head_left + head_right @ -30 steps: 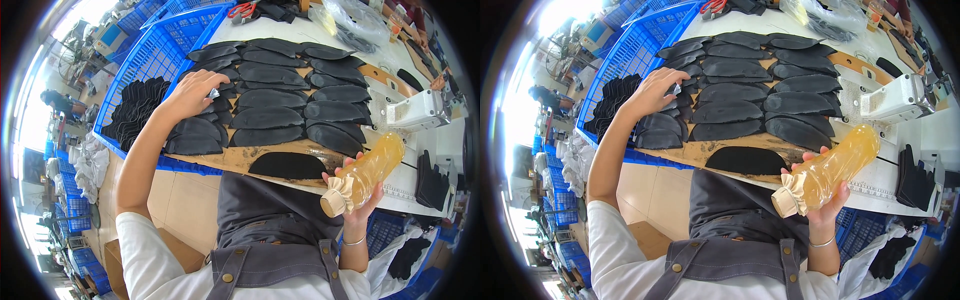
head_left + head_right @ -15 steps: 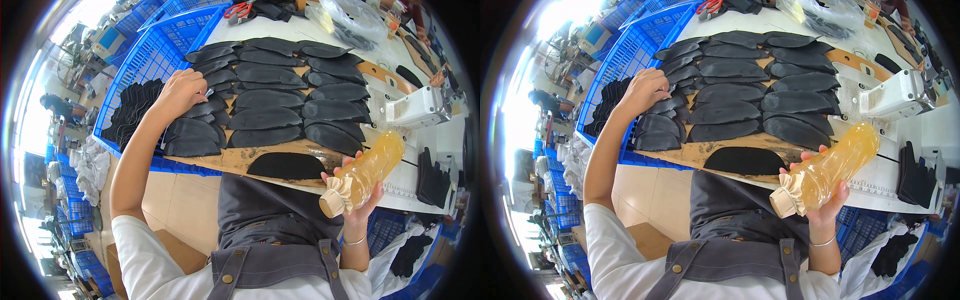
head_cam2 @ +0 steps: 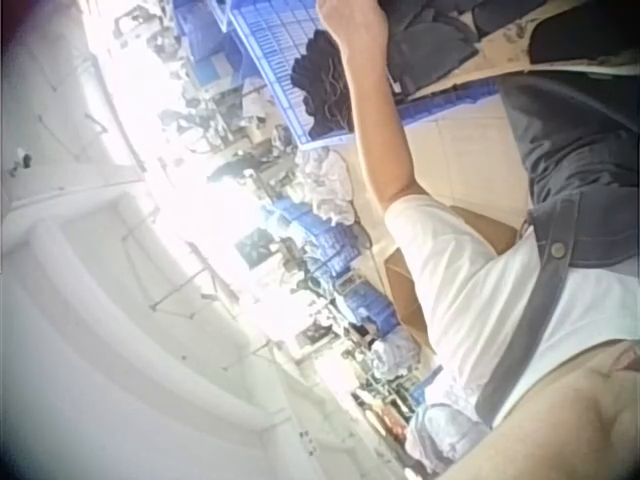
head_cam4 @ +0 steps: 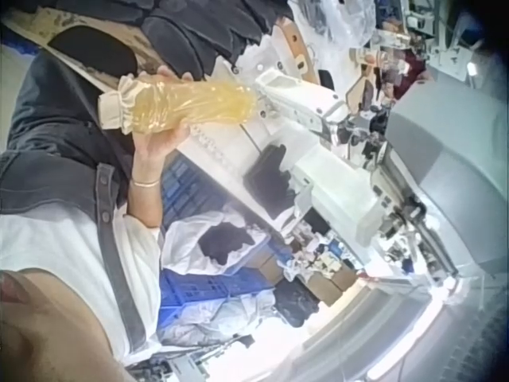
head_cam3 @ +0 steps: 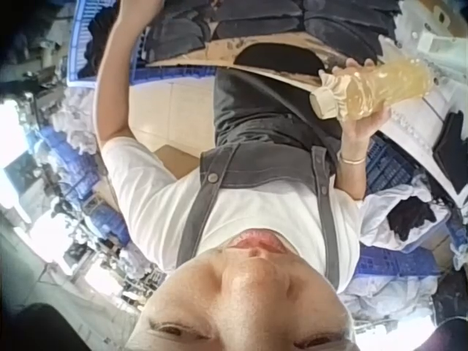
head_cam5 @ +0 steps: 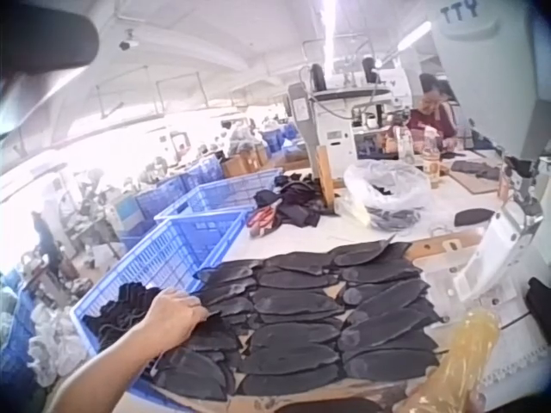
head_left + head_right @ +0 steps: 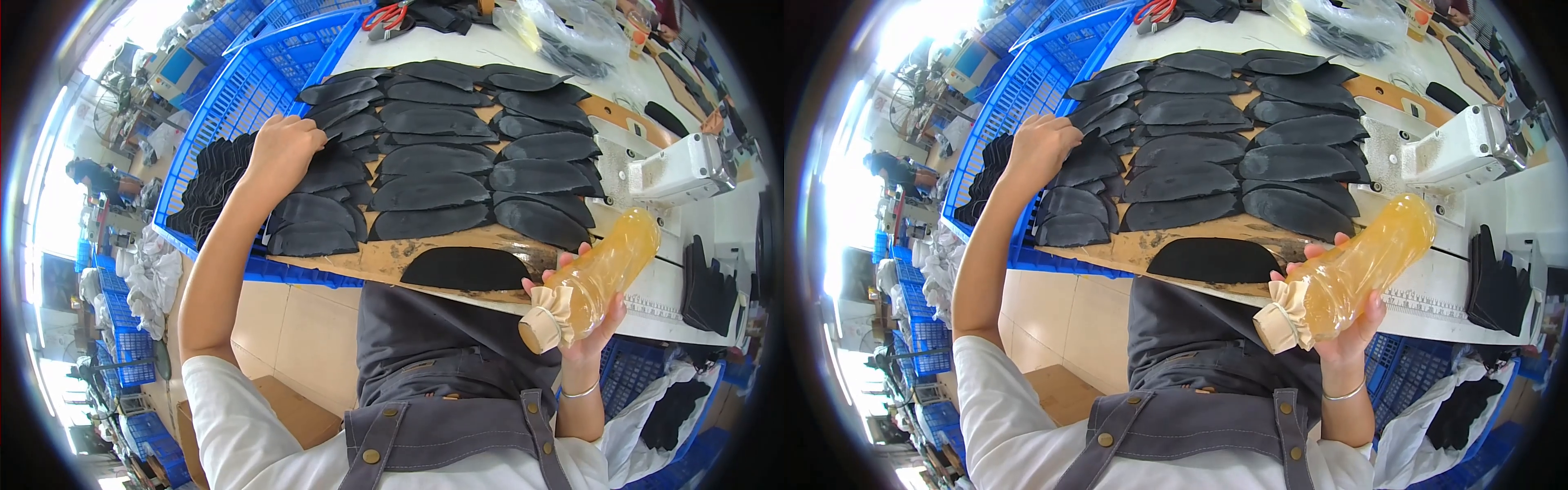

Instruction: Apply adhesive to the edges of leather or synthetic shoe upper components using a squeeze bottle and spreader.

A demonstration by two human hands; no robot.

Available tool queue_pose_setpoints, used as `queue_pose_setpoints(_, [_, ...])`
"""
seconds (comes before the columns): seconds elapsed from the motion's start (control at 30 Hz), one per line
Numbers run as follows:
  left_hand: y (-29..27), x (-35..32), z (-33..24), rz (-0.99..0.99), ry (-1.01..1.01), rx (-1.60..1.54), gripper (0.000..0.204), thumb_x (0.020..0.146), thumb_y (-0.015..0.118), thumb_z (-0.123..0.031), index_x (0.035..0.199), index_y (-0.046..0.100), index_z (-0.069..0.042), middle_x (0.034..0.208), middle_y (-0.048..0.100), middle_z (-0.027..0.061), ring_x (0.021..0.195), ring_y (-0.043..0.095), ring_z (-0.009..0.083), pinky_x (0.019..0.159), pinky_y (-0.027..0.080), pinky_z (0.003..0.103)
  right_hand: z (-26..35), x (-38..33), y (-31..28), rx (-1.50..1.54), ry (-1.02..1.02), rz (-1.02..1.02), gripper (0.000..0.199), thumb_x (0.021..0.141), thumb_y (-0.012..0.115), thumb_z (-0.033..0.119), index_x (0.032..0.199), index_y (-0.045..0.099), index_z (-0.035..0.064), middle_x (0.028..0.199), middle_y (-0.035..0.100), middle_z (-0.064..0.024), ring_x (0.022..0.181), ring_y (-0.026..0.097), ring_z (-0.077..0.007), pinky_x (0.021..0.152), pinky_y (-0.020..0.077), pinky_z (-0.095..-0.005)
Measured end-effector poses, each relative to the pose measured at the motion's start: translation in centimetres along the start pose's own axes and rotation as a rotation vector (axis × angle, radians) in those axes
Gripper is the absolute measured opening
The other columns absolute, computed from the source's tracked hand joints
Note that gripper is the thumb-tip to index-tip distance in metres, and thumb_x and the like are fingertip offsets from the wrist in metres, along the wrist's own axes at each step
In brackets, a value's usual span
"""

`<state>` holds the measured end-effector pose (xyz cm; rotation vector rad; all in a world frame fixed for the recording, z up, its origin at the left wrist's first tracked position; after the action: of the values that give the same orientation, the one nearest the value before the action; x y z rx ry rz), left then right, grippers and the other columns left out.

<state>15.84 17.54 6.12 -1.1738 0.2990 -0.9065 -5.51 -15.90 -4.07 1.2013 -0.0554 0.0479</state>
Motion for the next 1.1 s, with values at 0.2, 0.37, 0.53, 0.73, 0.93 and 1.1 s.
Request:
queue_pose_setpoints(0.2, [-1.1, 0.2, -1.0, -0.046, -0.134, 0.03, 0.023, 0.071, 0.067, -0.026, 0.072, 0.051, -0.008, 0.073, 0.056, 0.0045, 0.071, 0.058, 0.0247, 0.064, 0.044, 0.036, 0.1, 0.1, -0.1, -0.011, -0.006, 0.002, 0.074, 0.076, 0.065, 0.044, 0.132, 0.031, 0.0111, 0.121, 0.048, -0.0186, 0.109, 0.053, -0.0381, 0.101, 0.0291, -0.0607])
queue_pose_setpoints(0.37, [-0.6, -0.3, -0.4, -0.029, -0.135, -0.027, 0.025, 0.073, 0.066, -0.027, 0.073, 0.05, -0.008, 0.074, 0.057, 0.0053, 0.072, 0.058, 0.0258, 0.062, 0.045, 0.037, 0.2, 0.1, -0.1, -0.012, -0.005, 0.002, 0.073, 0.076, 0.065, 0.044, 0.132, 0.031, 0.0109, 0.122, 0.048, -0.0186, 0.108, 0.053, -0.0376, 0.101, 0.0294, -0.0608])
queue_pose_setpoints(0.53, [-0.3, -0.4, -0.6, 0.014, -0.177, -0.122, 0.021, 0.075, 0.066, -0.026, 0.073, 0.055, -0.007, 0.073, 0.057, 0.0059, 0.074, 0.059, 0.0269, 0.062, 0.046, 0.037, 0.1, 0.1, -0.1, -0.009, -0.005, -0.002, 0.073, 0.076, 0.065, 0.043, 0.132, 0.031, 0.0108, 0.122, 0.048, -0.0184, 0.108, 0.054, -0.0372, 0.101, 0.0295, -0.0605])
queue_pose_setpoints(0.73, [-0.2, -0.3, -0.6, 0.266, -0.363, -0.026, 0.018, 0.076, 0.066, -0.023, 0.075, 0.059, -0.006, 0.074, 0.062, 0.0106, 0.074, 0.061, 0.0288, 0.063, 0.047, 0.038, 0.0, 0.1, -0.1, -0.016, -0.003, 0.009, 0.073, 0.076, 0.065, 0.044, 0.132, 0.032, 0.0112, 0.123, 0.047, -0.0183, 0.109, 0.053, -0.0366, 0.101, 0.0301, -0.0591])
queue_pose_setpoints(0.93, [-0.1, -0.1, 0.2, 0.383, -0.351, -0.012, 0.013, 0.077, 0.064, -0.016, 0.073, 0.064, -0.003, 0.075, 0.064, 0.0147, 0.074, 0.064, 0.0301, 0.061, 0.05, 0.038, 0.1, 0.1, 0.0, -0.014, 0.001, 0.017, 0.071, 0.077, 0.064, 0.044, 0.131, 0.033, 0.0113, 0.123, 0.047, -0.018, 0.11, 0.053, -0.0364, 0.101, 0.0305, -0.0586])
queue_pose_setpoints(1.1, [-1.3, 1.2, -0.4, 0.35, -0.355, 0.241, 0.029, 0.074, 0.067, -0.032, 0.072, 0.065, -0.004, 0.071, 0.064, 0.0141, 0.07, 0.064, 0.0286, 0.058, 0.05, 0.037, 0.2, 0.0, 0.1, -0.044, -0.009, 0.012, 0.071, 0.077, 0.063, 0.045, 0.132, 0.032, 0.0112, 0.123, 0.047, -0.0188, 0.109, 0.053, -0.0363, 0.1, 0.0329, -0.0581])
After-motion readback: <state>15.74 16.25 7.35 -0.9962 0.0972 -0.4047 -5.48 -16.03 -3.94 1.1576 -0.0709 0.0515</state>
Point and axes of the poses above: each hand's wrist, its own x-axis towards the middle knuckle, its own y-axis out of the palm, z = x × y, the point moved 2 cm from there along x, towards the middle knuckle
